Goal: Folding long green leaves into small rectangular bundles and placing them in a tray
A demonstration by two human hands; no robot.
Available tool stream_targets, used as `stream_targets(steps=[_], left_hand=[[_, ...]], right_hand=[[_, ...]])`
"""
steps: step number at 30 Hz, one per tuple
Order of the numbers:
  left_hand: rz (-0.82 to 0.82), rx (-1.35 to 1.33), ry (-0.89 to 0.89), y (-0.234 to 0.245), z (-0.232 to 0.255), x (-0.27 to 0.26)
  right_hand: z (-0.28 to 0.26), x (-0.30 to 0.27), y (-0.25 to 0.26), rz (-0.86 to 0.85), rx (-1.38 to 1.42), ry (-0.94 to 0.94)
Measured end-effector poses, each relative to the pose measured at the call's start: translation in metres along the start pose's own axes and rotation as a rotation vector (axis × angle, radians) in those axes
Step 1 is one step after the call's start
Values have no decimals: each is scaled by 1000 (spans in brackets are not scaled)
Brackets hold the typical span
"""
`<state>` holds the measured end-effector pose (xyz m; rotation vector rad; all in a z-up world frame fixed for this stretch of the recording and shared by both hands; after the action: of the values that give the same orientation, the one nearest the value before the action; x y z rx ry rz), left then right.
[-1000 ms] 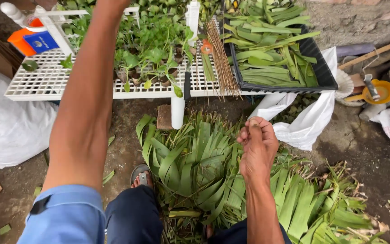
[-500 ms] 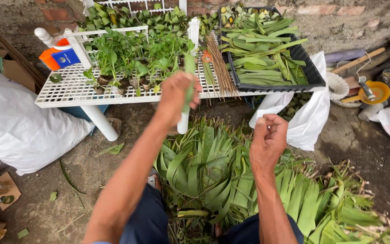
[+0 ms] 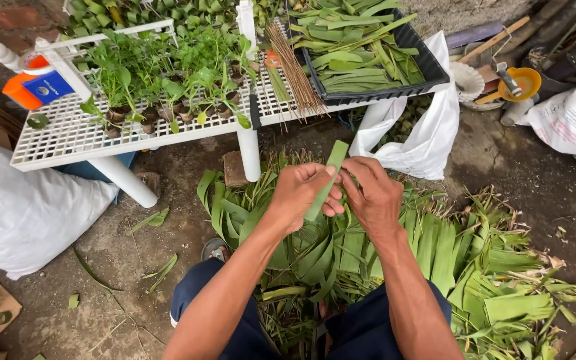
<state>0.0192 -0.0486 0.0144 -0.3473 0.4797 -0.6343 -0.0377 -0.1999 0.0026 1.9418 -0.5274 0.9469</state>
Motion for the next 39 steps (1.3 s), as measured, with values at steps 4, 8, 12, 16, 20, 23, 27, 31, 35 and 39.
stream_targets(steps=[4, 8, 12, 16, 20, 23, 27, 31, 35, 39], left_hand=[[11, -67, -11, -5, -1, -2], [4, -99, -22, -2, 2, -6], [-6, -106, -28, 1, 5, -10], [37, -54, -45, 5, 9, -13], [60, 264, -212, 9, 18, -17], [5, 365, -182, 7, 27, -24], [-2, 365, -91, 11, 24, -30], [85, 273, -154, 19, 14, -14], [189, 207, -287, 31, 3, 0], [161, 237, -425, 27, 11, -8]], right_hand=[[-2, -1, -1, 134, 45, -15], [-18, 14, 4, 137, 71, 13], [-17, 13, -2, 116, 133, -17], [-19, 16, -4, 128, 109, -16], [-17, 16, -1, 180, 120, -34], [-9, 6, -6, 213, 94, -74], [-14, 13, -2, 233, 162, -101], [-16, 16, 1, 224, 385, -199], [-14, 5, -11, 200, 652, -322], [-19, 8, -13, 187, 725, -486]])
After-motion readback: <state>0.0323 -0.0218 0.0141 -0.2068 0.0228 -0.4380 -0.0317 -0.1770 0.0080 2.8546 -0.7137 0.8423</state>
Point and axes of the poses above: each hand's wrist, its own x-axis towards the middle knuckle, its own y-axis out of the back of the hand, z = x × y, the point moved 2 cm from there along x, towards the middle knuckle, and after that the axes turned 10 degrees about y, right-handed, at the moved point
